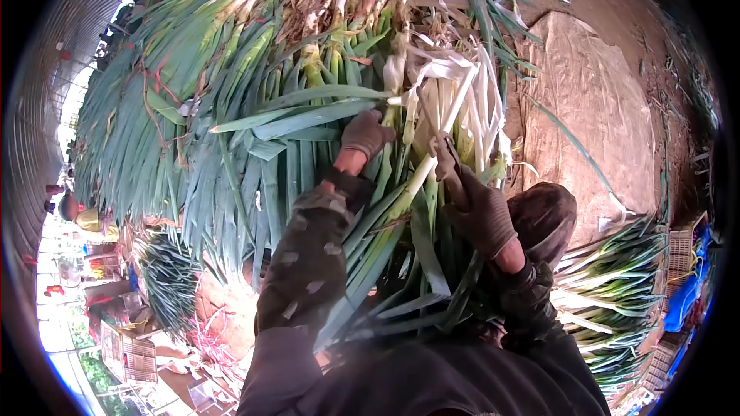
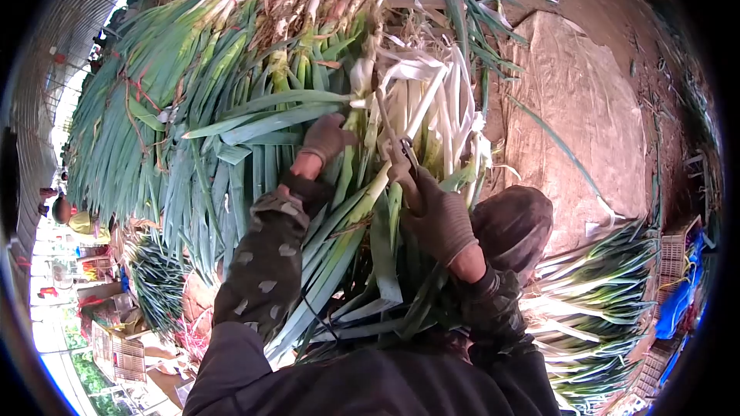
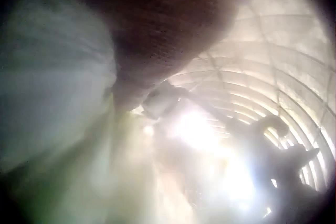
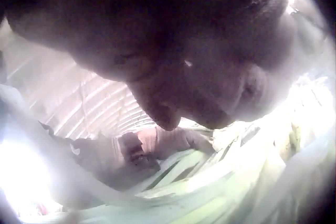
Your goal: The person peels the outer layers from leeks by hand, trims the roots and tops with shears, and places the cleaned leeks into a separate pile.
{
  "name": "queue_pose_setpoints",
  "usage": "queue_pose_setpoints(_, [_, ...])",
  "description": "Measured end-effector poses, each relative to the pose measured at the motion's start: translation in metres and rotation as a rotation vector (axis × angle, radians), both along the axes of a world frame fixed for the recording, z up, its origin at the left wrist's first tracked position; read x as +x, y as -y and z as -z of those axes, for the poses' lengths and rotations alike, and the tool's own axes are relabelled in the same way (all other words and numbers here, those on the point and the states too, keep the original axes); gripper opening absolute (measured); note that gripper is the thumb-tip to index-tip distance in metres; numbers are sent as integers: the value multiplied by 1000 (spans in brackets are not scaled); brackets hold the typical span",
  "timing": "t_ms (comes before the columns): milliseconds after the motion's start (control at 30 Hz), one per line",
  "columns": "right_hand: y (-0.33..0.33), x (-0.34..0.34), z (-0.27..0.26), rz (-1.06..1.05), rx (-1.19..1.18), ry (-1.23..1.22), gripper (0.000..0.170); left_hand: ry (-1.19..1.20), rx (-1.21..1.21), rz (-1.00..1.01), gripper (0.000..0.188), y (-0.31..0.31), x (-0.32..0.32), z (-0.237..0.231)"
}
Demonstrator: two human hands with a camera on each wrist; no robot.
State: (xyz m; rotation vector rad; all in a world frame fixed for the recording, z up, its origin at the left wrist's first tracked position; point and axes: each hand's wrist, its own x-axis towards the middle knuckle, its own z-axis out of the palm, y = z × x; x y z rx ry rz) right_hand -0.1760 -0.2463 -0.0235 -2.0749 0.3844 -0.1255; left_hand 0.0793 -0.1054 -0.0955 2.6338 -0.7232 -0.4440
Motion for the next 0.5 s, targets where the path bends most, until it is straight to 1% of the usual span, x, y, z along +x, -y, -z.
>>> queue_pose_setpoints(33, [-3, -3, -3, 0, 3, -31, 55, -44, -144, -90, 46, -3, -7, -14])
queue_pose_setpoints(67, [-7, -6, -5, -1, 5, -62, 57, -81, -227, -97, 46, -6, -10, -13])
queue_pose_setpoints(133, [-16, -13, -4, -37, -21, 0, 60, -142, -398, -105, 46, -5, -14, -21])
queue_pose_setpoints(167, [-20, -18, -3, -59, -35, 30, 62, -181, -391, -156, 44, -5, -21, -23])
queue_pose_setpoints(300, [-30, -42, 19, -101, -82, -32, 67, -186, -331, -187, 42, -6, -31, -26])
queue_pose_setpoints(367, [-33, -48, 19, -101, -82, -58, 66, -183, -282, -182, 41, -6, -33, -22])
queue_pose_setpoints(467, [-35, -42, 9, -68, -71, -77, 62, -118, -229, -174, 32, -4, -45, -25])
queue_pose_setpoints(500, [-36, -38, 8, -53, -96, -90, 58, -102, -249, -149, 33, -4, -46, -26])
